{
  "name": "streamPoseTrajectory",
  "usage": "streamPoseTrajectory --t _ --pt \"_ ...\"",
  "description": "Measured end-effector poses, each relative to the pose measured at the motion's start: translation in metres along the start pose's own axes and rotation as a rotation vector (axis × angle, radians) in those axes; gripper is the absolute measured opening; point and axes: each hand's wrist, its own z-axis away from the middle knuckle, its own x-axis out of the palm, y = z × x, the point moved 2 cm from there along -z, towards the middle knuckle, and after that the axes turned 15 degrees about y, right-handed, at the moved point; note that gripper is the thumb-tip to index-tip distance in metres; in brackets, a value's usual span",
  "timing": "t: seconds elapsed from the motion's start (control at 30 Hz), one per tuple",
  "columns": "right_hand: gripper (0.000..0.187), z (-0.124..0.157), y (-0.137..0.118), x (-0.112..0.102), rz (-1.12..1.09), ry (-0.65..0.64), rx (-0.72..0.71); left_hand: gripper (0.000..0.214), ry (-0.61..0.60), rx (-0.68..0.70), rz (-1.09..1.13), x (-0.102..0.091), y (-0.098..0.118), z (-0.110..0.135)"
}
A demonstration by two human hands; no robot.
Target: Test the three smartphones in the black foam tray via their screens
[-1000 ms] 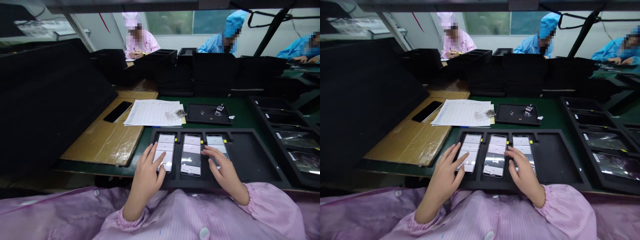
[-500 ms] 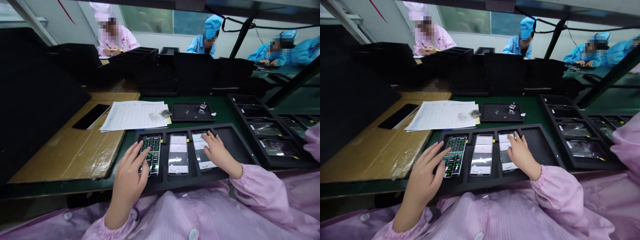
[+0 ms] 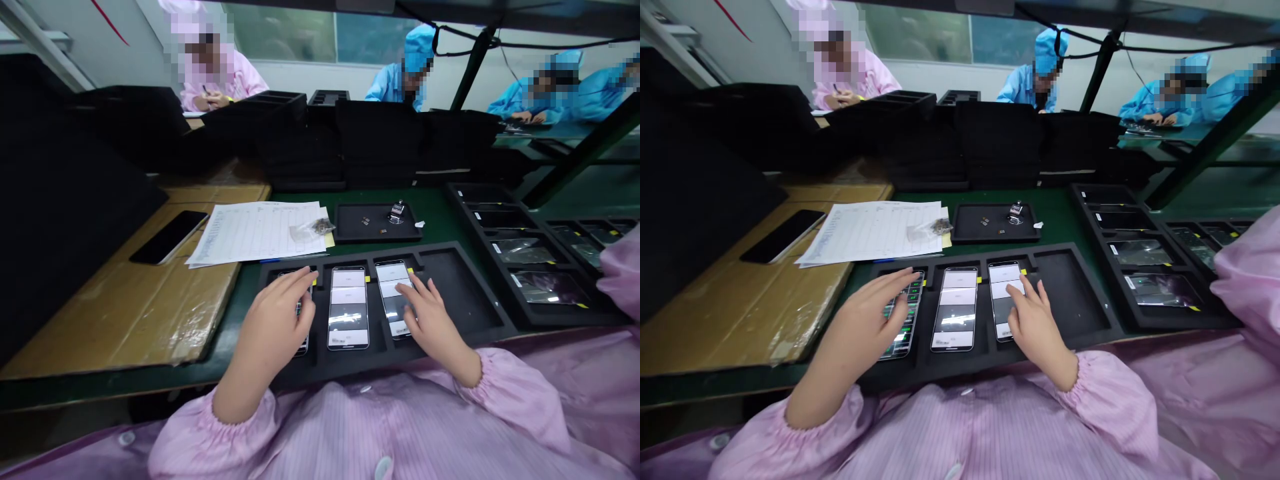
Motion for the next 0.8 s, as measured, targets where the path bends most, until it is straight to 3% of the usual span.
streamPoseTrajectory --t 0.17,0.27,0.5,0.6,0.8 --pt "0.032 0.004 -0.005 -0.008 -0.130 0.088 -0.014 0.045 -0.248 0.017 0.026 0.015 0.015 -0.016" --pt "0.027 0.006 -0.007 -0.010 -0.182 0.068 -0.034 0.046 -0.359 0.048 -0.020 0.027 0.021 -0.021" --pt "0.027 0.010 0.001 -0.009 -0.221 0.153 0.060 0.046 -0.408 0.068 -0.149 0.059 0.024 -0.020" --pt "0.027 0.012 0.004 -0.009 -0.242 0.168 0.113 0.047 -0.458 0.060 -0.200 0.056 0.027 -0.016" --pt "0.028 0.013 0.003 -0.011 -0.263 0.180 0.167 0.047 -0.401 0.112 -0.155 0.043 0.037 0.002"
